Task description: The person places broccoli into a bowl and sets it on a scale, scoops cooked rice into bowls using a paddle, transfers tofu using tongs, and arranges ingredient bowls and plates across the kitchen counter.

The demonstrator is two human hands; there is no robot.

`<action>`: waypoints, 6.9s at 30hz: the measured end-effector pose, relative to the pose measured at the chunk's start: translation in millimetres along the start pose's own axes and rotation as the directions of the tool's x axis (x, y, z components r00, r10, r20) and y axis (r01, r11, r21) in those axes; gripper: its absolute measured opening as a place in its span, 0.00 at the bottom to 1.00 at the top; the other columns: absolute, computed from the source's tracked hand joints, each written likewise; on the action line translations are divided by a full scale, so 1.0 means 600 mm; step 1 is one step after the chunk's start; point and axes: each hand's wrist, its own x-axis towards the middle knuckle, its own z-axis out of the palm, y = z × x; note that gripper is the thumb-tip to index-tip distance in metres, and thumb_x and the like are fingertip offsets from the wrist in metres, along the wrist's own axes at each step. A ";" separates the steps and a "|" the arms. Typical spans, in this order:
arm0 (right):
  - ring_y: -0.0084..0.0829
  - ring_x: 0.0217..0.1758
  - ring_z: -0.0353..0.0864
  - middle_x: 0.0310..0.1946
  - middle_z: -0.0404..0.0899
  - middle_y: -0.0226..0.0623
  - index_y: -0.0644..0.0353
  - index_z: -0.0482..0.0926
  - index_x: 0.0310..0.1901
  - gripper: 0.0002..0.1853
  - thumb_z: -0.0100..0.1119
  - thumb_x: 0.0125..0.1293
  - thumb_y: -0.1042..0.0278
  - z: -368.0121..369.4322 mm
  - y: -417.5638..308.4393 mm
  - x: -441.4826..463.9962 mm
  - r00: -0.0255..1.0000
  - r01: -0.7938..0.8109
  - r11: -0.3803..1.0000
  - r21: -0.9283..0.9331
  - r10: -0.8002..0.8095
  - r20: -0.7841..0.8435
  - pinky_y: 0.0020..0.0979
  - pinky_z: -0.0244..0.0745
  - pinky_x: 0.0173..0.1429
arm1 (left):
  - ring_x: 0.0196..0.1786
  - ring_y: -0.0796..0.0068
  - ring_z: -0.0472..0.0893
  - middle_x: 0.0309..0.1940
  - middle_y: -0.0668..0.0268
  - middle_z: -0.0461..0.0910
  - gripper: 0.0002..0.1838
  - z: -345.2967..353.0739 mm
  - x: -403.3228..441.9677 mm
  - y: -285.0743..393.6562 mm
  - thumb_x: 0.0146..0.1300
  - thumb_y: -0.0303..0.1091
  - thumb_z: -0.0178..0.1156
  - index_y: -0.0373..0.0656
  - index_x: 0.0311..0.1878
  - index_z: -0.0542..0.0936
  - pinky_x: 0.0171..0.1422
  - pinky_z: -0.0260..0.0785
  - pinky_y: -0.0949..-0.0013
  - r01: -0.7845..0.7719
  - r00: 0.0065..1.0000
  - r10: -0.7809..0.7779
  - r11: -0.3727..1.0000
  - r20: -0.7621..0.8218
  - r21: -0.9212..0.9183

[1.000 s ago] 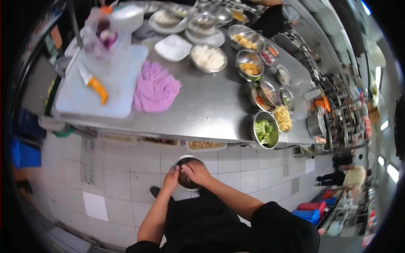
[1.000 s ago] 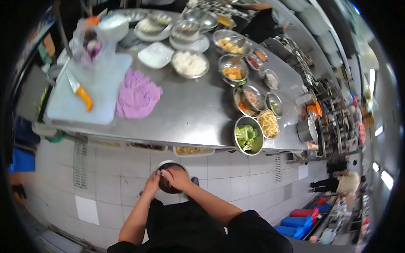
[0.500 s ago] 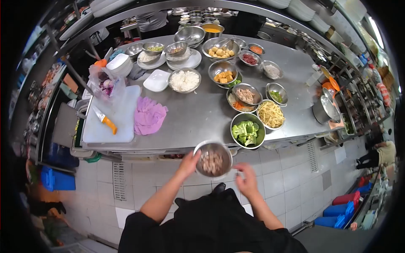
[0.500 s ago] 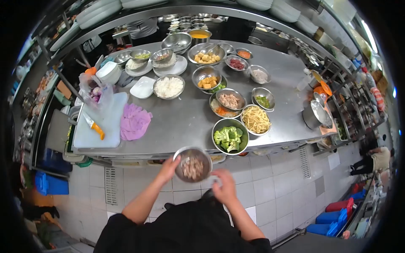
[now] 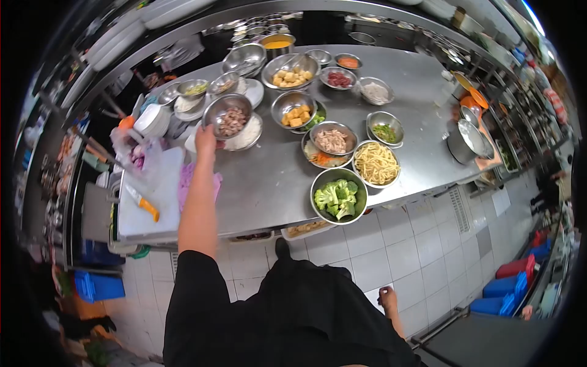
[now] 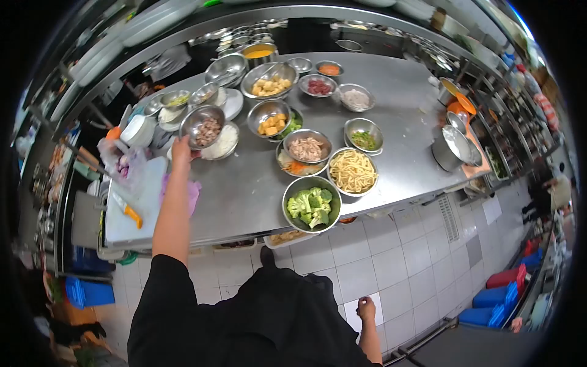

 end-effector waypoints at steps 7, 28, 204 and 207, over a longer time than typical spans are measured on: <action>0.30 0.28 0.83 0.33 0.85 0.44 0.59 0.79 0.47 0.17 0.65 0.53 0.72 0.195 0.304 0.000 0.962 -0.134 0.945 -0.300 0.197 0.191 0.29 0.81 0.39 | 0.13 0.69 0.76 0.20 0.58 0.76 0.15 -0.015 0.121 -0.096 0.64 0.35 0.49 0.32 0.46 0.73 0.12 0.66 0.68 0.087 0.995 -0.100 0.898 0.008 0.431; 0.37 0.21 0.80 0.21 0.78 0.44 0.63 0.78 0.39 0.12 0.53 0.51 0.84 0.053 -0.076 -0.020 0.902 -0.308 0.934 0.181 0.347 -0.258 0.38 0.81 0.23 | 0.41 0.75 0.80 0.47 0.62 0.81 0.19 0.182 0.056 0.045 0.70 0.44 0.56 0.39 0.56 0.75 0.45 0.73 0.73 -0.209 0.919 0.219 0.976 0.327 -0.067; 0.45 0.59 0.71 0.56 0.73 0.43 0.56 0.70 0.63 0.29 0.61 0.61 0.55 -0.436 -0.848 0.496 0.108 0.994 0.109 -0.023 -0.993 -0.042 0.43 0.65 0.62 | 0.45 0.62 0.80 0.39 0.58 0.82 0.08 0.766 -0.129 0.513 0.65 0.33 0.59 0.37 0.39 0.80 0.54 0.70 0.64 -0.793 0.332 0.942 0.252 0.047 0.554; 0.45 0.58 0.72 0.54 0.74 0.43 0.56 0.72 0.61 0.26 0.61 0.62 0.58 -0.435 -0.842 0.503 0.055 0.996 0.061 -0.065 -0.995 -0.078 0.43 0.66 0.61 | 0.42 0.56 0.78 0.35 0.58 0.80 0.09 0.783 -0.119 0.509 0.65 0.33 0.58 0.37 0.33 0.78 0.49 0.69 0.59 -0.741 0.203 0.977 0.110 0.066 0.662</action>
